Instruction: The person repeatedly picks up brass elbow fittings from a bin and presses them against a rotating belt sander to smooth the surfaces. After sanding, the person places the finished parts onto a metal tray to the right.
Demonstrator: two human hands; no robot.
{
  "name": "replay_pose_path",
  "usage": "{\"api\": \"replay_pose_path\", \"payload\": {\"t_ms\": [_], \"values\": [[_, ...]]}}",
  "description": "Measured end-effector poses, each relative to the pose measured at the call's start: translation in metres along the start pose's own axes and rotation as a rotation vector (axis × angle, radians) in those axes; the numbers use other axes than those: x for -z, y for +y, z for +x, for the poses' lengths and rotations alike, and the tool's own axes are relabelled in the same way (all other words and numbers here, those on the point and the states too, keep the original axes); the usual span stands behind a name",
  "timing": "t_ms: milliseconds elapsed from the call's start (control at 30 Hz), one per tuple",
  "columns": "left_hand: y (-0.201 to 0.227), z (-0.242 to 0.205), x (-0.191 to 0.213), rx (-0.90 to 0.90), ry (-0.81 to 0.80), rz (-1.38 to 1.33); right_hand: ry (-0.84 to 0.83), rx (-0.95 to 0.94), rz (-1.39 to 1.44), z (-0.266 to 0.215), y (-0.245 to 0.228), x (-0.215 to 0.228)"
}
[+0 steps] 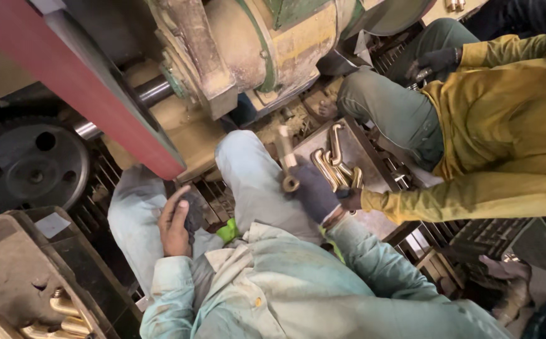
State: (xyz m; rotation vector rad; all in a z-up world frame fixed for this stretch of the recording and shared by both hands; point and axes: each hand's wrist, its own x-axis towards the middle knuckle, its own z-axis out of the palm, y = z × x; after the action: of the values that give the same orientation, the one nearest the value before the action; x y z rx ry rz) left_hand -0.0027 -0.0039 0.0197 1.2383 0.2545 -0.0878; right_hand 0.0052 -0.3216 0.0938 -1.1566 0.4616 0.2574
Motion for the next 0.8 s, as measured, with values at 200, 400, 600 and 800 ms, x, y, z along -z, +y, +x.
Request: {"api": "replay_pose_path", "payload": {"t_ms": [200, 400, 600, 800], "values": [[0.005, 0.002, -0.005, 0.098, -0.018, -0.056, 0.268, 0.148, -0.399, 0.031, 0.043, 0.104], [-0.002, 0.003, -0.002, 0.075, -0.026, 0.031, 0.572, 0.023, 0.107, 0.051, 0.093, 0.162], [-0.011, 0.006, -0.001, 0.070, -0.042, 0.039, 0.728, 0.141, -0.068, 0.043, 0.100, 0.154], [-0.008, 0.003, -0.004, 0.044, -0.056, 0.131, 0.652, 0.145, -0.220, 0.030, 0.090, 0.115]]}}
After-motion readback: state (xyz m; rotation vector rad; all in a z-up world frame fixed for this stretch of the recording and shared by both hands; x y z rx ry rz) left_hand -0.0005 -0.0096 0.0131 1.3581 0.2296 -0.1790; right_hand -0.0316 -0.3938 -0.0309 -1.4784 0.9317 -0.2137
